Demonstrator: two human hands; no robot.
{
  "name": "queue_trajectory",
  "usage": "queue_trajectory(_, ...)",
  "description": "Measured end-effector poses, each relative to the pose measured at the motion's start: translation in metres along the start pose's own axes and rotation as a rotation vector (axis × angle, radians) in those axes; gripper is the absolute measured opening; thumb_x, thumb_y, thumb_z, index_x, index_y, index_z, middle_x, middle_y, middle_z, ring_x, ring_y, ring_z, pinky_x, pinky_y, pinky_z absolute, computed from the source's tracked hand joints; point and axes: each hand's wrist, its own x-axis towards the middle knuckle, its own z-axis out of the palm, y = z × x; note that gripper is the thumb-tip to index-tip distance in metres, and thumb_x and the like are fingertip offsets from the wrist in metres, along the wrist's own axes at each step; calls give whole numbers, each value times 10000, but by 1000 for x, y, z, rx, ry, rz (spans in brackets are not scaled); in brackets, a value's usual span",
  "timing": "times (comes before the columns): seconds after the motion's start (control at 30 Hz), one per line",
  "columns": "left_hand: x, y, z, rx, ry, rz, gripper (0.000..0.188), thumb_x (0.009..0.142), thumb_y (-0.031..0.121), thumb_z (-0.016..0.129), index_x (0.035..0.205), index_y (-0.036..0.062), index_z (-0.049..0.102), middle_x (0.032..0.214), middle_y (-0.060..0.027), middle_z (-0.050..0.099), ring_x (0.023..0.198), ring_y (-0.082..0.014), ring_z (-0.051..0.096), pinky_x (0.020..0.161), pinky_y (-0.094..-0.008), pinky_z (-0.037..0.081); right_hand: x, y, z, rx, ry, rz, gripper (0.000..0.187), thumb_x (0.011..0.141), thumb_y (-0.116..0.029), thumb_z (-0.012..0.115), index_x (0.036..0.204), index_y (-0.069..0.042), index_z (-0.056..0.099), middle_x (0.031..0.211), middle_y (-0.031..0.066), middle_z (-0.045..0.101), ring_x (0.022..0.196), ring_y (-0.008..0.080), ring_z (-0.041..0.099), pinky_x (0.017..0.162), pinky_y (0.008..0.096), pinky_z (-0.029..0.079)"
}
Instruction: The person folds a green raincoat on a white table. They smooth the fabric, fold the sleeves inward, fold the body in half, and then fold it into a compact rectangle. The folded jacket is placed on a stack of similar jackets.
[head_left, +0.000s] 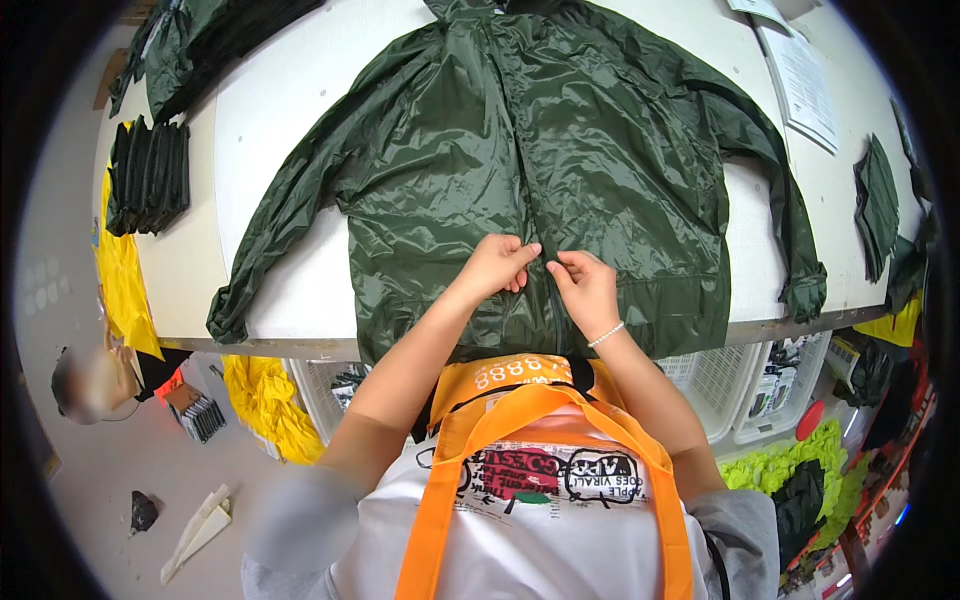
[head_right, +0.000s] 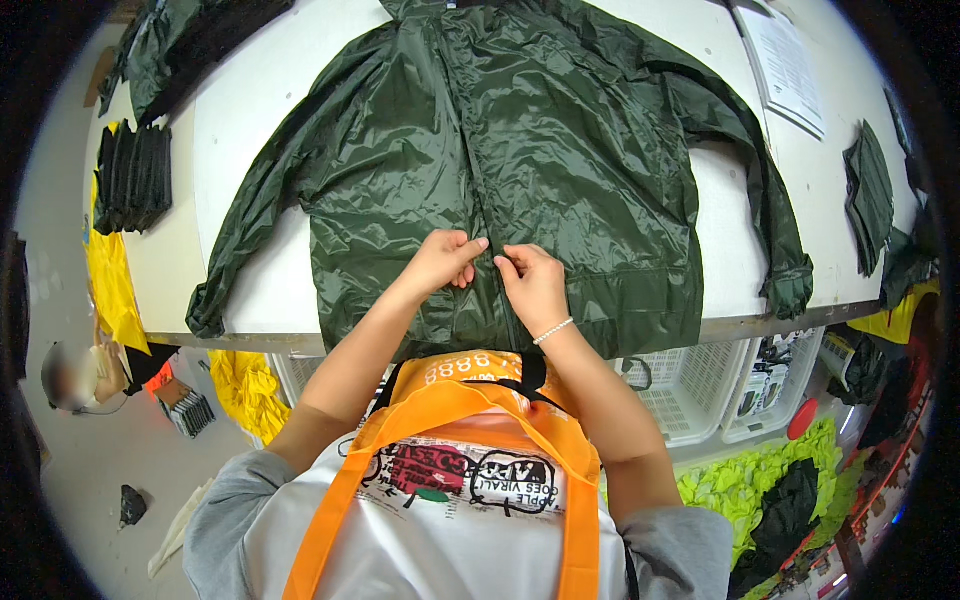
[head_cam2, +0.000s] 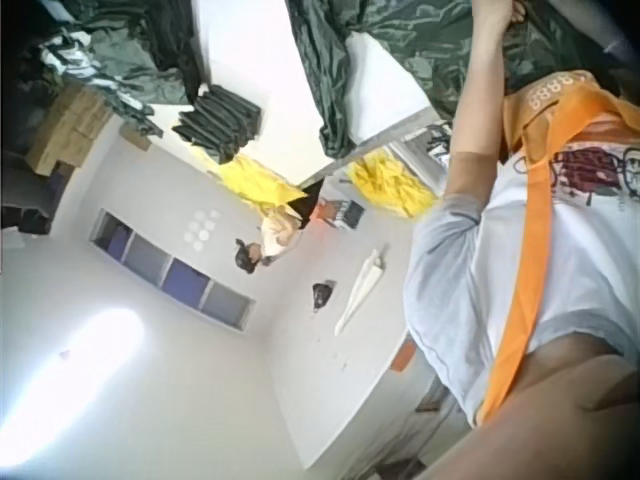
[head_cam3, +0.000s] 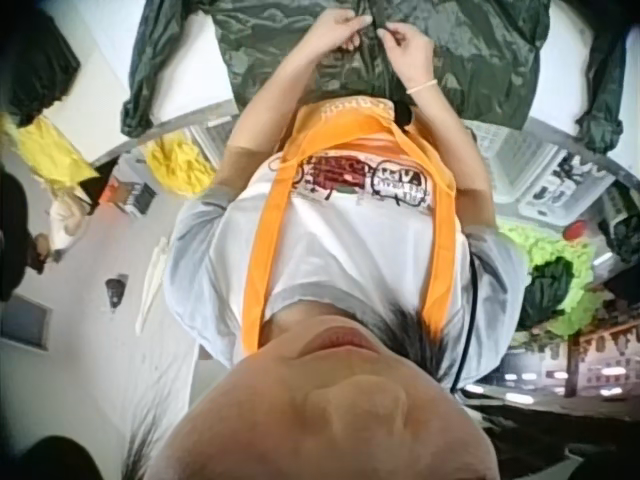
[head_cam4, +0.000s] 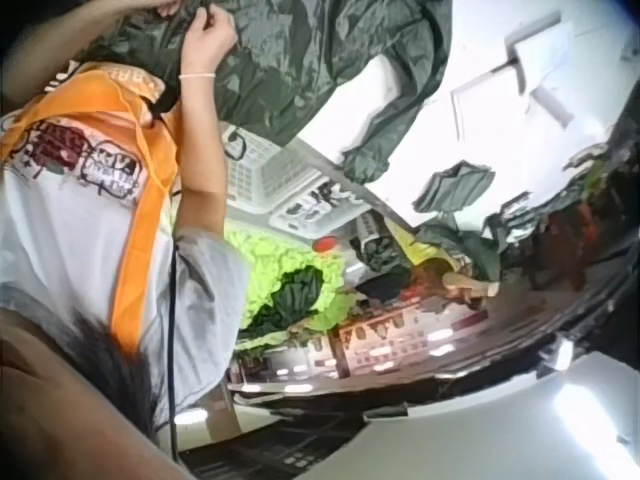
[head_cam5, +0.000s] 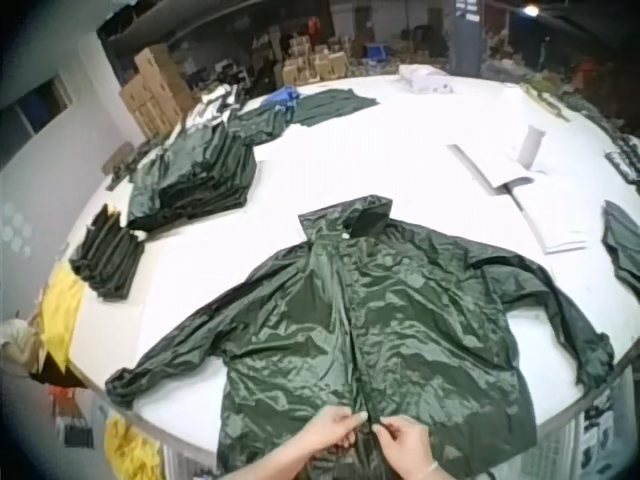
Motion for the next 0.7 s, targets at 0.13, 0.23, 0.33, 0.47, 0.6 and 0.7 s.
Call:
queue_trajectory(0.13,-13,5,4,-105,16,82,374,927,322,568,685,39,535,545,-50,579,439,-105,542,408,-216,410,-5,-12,7,-57,5,8,171,790,-70,703,901,56,673,779,142,688,662,160,660,612,264,512)
queue_trajectory(0.23,-19,4,13,-63,87,154,383,933,315,557,675,33,531,549,-54,578,439,-103,539,410,-219,417,-14,-8,13,33,11,-45,221,776,-107,704,927,52,672,832,173,684,712,209,677,643,299,523)
queue_trajectory(0.33,-26,5,20,-60,160,245,398,938,306,548,648,35,521,543,-48,567,431,-102,532,412,-222,425,-20,-20,11,-73,14,-110,209,793,-92,675,941,56,665,850,172,684,728,214,677,655,306,523)
queue_trajectory(0.47,-42,5,25,-189,207,318,267,956,271,519,886,13,507,637,-56,590,507,-107,568,453,-222,448,-14,-30,12,-105,-58,-49,147,799,-69,647,877,57,650,828,188,673,721,250,674,646,323,520)
queue_trajectory(0.6,-55,-22,30,-21,433,534,312,913,251,568,1117,29,486,704,-135,638,577,-204,626,554,-312,495,-6,-9,20,-221,4,-217,140,801,-72,648,879,44,643,788,190,659,686,299,658,644,351,516)
queue_trajectory(0.7,-84,-59,12,481,729,561,420,863,266,607,1224,80,499,1123,-107,611,1052,-307,554,906,-432,403,-14,-14,-2,-268,-64,-180,276,813,-129,655,1045,13,611,932,201,647,843,311,641,747,371,499)
